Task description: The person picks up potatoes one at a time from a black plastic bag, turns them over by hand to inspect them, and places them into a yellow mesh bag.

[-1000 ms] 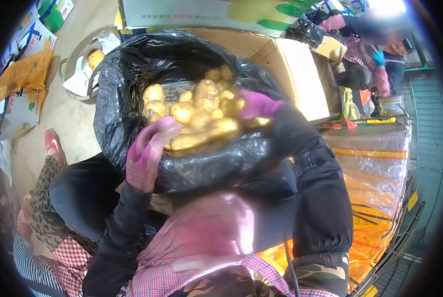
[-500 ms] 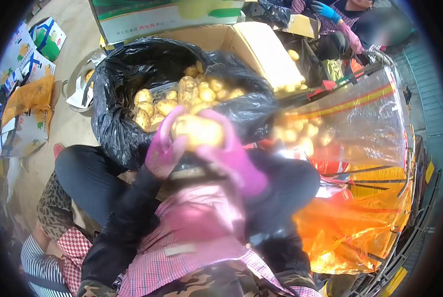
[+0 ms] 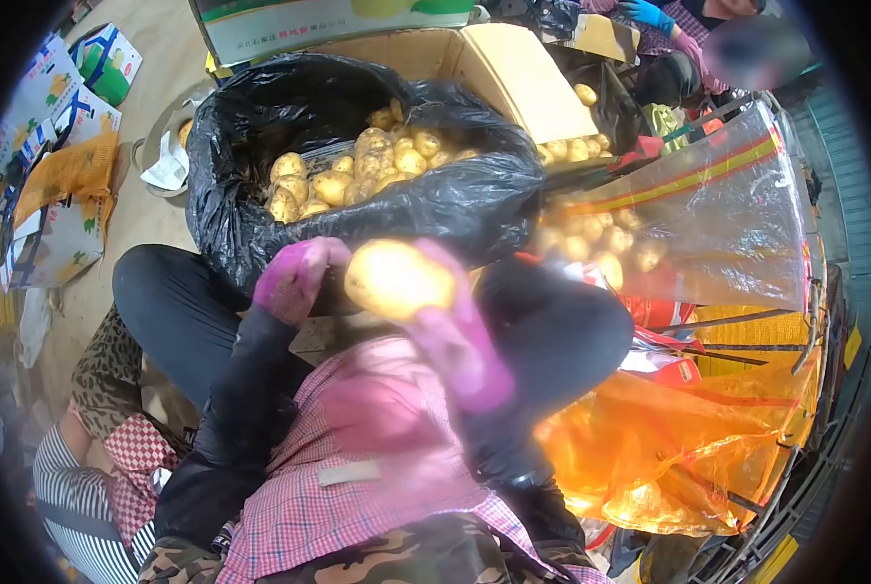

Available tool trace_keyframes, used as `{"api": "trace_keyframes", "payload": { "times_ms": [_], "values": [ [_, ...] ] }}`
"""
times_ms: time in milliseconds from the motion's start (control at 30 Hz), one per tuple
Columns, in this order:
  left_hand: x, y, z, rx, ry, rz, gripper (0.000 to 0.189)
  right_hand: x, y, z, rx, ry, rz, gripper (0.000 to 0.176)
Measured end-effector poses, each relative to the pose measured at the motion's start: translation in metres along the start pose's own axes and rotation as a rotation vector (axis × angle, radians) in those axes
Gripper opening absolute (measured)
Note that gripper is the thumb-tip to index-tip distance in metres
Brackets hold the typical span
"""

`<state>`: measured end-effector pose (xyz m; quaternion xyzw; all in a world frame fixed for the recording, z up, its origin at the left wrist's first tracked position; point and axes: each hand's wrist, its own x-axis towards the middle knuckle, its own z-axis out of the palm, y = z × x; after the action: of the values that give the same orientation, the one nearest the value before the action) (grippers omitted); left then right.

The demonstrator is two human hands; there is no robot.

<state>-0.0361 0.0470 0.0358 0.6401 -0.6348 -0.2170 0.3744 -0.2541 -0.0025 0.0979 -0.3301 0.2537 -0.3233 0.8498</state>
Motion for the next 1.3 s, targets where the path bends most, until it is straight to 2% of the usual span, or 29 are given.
{"api": "trace_keyframes", "payload": {
  "times_ms": [100, 133, 167, 233, 333, 367, 467, 533, 633, 733, 833, 933, 967, 1000, 1067, 1100, 1133, 1167, 1200, 1300],
  "values": [
    [0.004, 0.013, -0.006, -0.095, 0.288, 0.090, 0.030, 0.012, -0.001, -0.009, 0.293, -0.024, 0.115, 0.080],
    [0.008, 0.024, -0.013, -0.041, 0.252, 0.063, 0.035, 0.017, 0.002, -0.015, 0.432, -0.040, 0.179, 0.080],
    [0.008, 0.023, -0.010, -0.139, 0.237, 0.045, 0.035, 0.020, 0.005, -0.019, 0.573, -0.057, 0.243, 0.081],
    [0.008, 0.020, -0.006, -0.335, 0.206, 0.008, 0.036, 0.018, 0.005, -0.016, 0.451, -0.034, 0.174, 0.082],
    [0.012, 0.034, -0.001, -0.557, 0.060, -0.217, 0.034, 0.015, 0.008, -0.027, 0.153, 0.021, 0.091, 0.083],
    [0.015, 0.040, -0.004, -0.580, 0.003, -0.220, 0.033, 0.013, 0.009, -0.033, 0.035, 0.043, 0.068, 0.083],
    [0.018, 0.044, -0.008, -0.686, -0.119, -0.186, 0.032, 0.010, 0.008, -0.044, 0.205, -0.006, 0.069, 0.084],
    [0.011, 0.029, -0.003, -0.808, -0.134, -0.113, 0.033, 0.011, 0.003, -0.036, 0.108, -0.037, 0.000, 0.086],
    [0.005, 0.019, 0.006, -0.815, 0.091, -0.174, 0.039, 0.012, -0.009, -0.016, -0.020, -0.029, -0.061, 0.089],
    [0.010, 0.020, -0.004, -0.449, 0.086, -0.076, 0.039, 0.012, -0.015, -0.005, -0.077, -0.036, -0.062, 0.090],
    [0.014, 0.036, 0.000, -0.698, 0.168, -0.122, 0.037, 0.014, -0.023, 0.004, -0.199, -0.066, 0.009, 0.083],
    [0.016, 0.042, -0.004, -0.613, 0.124, -0.211, 0.039, 0.020, -0.018, 0.003, -0.399, -0.003, 0.114, 0.072],
    [0.014, 0.030, 0.000, -0.459, 0.137, -0.095, 0.041, 0.022, -0.012, 0.000, -0.471, 0.031, 0.147, 0.069],
    [0.010, 0.010, 0.009, -0.303, 0.149, 0.019, 0.043, 0.020, -0.003, 0.002, -0.385, 0.044, 0.133, 0.066],
    [0.006, 0.003, 0.015, -0.412, 0.162, -0.037, 0.046, 0.018, 0.003, 0.005, -0.405, 0.116, 0.110, 0.065],
    [0.005, 0.010, 0.016, -0.677, 0.160, -0.207, 0.048, 0.020, 0.011, 0.004, -0.482, 0.136, -0.002, 0.065],
    [0.003, 0.017, 0.022, -0.688, 0.191, -0.283, 0.049, 0.023, 0.018, 0.004, -0.563, 0.165, -0.112, 0.066],
    [0.001, 0.024, 0.027, -0.703, 0.224, -0.359, 0.051, 0.032, 0.034, -0.002, -0.708, 0.179, -0.324, 0.068],
    [-0.003, 0.032, 0.039, -0.466, 0.290, -0.334, 0.053, 0.038, 0.042, 0.000, -0.850, 0.192, -0.538, 0.071],
    [-0.001, 0.043, 0.052, -0.311, 0.488, -0.125, 0.061, 0.036, 0.040, 0.017, -1.250, 0.311, -0.553, 0.079]
  ]
}}
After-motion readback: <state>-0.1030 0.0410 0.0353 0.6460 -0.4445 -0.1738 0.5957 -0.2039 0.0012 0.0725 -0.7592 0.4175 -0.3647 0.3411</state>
